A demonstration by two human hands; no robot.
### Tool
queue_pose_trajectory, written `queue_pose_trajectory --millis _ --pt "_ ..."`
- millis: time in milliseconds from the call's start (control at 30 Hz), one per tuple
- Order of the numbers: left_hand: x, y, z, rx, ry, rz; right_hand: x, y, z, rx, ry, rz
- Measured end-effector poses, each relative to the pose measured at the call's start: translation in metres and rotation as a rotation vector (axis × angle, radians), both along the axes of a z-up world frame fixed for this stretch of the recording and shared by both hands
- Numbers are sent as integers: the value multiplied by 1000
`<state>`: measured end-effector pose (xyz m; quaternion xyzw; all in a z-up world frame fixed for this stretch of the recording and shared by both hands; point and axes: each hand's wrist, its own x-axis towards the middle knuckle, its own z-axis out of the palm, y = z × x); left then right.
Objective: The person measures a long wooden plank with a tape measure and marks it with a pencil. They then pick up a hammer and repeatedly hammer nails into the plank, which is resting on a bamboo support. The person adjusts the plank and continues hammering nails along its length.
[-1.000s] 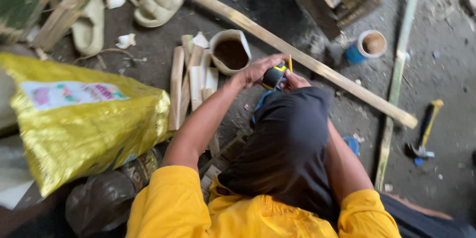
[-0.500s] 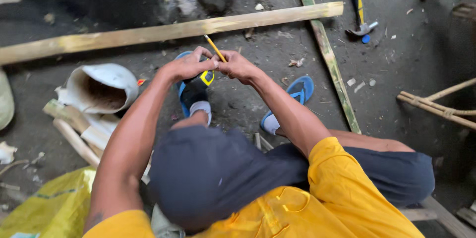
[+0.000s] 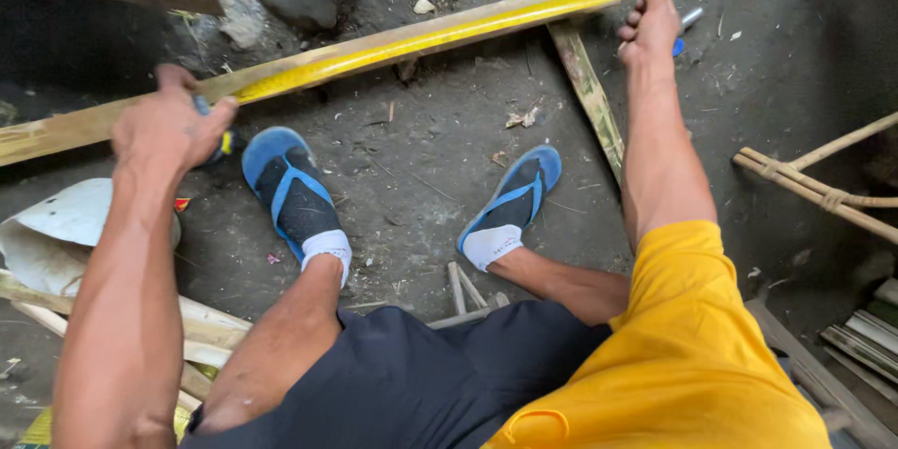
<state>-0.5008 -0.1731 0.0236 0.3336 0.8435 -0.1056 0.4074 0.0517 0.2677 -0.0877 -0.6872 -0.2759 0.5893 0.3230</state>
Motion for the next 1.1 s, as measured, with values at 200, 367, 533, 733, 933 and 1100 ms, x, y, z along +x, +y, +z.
queue_pose_trajectory --millis 200,367,533,733,933,1100 --pt "-17 -45 -25 88 181 82 -10 -3 -29 190 -190 131" --pt "-11 -52 -41 215 195 181 -69 -49 19 355 229 -45" --pt "-3 -52 -46 285 194 285 -177 -180 53 548 106 819" --pt "-7 -47 -51 265 147 359 -266 -252 59 779 87 1146" --pt "-7 -48 -55 286 133 368 -285 -243 39 715 -156 1215" --pt "-7 -49 -57 299 131 357 -278 -241 23 795 -194 1220"
